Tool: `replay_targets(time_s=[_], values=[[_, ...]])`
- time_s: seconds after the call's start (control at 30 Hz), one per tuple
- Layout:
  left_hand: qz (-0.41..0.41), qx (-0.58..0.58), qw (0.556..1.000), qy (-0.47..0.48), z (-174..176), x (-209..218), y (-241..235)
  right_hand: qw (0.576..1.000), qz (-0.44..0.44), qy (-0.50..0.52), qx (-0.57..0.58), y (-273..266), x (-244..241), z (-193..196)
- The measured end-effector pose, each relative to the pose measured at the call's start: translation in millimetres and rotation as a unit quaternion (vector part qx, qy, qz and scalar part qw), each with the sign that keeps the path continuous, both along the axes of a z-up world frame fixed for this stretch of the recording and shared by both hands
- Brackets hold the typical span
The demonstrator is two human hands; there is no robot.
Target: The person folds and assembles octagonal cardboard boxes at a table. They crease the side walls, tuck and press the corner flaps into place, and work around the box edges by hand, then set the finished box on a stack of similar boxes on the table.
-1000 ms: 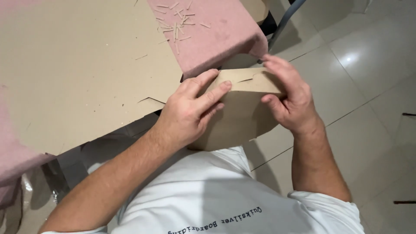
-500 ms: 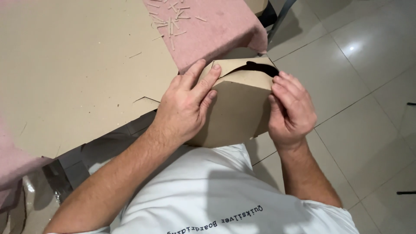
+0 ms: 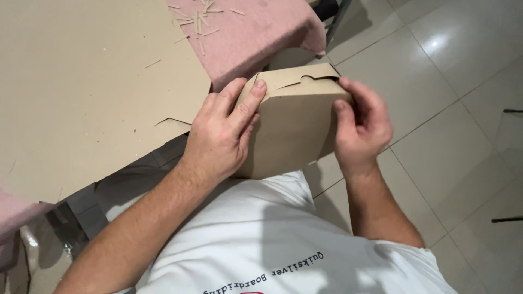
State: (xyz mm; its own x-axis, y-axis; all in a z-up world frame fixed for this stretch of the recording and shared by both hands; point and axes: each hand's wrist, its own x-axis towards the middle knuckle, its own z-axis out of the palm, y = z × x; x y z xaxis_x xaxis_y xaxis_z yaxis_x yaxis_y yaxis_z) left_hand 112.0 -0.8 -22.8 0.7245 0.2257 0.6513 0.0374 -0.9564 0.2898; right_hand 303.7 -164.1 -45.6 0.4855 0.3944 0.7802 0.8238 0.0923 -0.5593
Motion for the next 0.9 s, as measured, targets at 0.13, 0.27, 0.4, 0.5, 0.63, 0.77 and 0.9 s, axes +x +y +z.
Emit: replay_targets(time_s=[0.13, 0.27, 0.4, 0.5, 0.63, 0.77, 0.9], values=[[-0.029, -0.011, 0.999, -0.008, 6.5, -3.2, -2.8, 0.999, -0.007, 0.022, 0.035, 3.8, 21.7, -6.2], [-0.033, -0.031, 0.999, -0.008, -1.7, -9.9, -2.5, 0.968, 0.057, 0.151, -0.193, -7.8, 56.8, -54.5], [-0.038, -0.016, 0.999, -0.005, 2.4, -8.7, -3.6, 0.993, -0.001, 0.029, -0.110, -4.4, 56.1, -59.3], [-0.004, 0.004, 0.998, -0.056, -4.8, -16.9, -3.7, 0.988, 0.067, 0.137, -0.012, -19.0, 52.2, -81.8], [0.007, -0.049, 0.996, -0.068, -12.6, -32.1, -4.8, 0.975, 0.111, 0.191, -0.035, -24.5, 50.8, -107.8], [-0.006, -0.114, 0.992, -0.047, -0.8, -49.9, -7.7, 0.992, 0.036, 0.118, 0.025, -27.5, 48.0, -104.5], [0.052, -0.124, 0.987, -0.093, 8.4, -73.1, -12.4, 0.995, 0.086, 0.051, 0.018, -21.4, 52.9, -44.3]])
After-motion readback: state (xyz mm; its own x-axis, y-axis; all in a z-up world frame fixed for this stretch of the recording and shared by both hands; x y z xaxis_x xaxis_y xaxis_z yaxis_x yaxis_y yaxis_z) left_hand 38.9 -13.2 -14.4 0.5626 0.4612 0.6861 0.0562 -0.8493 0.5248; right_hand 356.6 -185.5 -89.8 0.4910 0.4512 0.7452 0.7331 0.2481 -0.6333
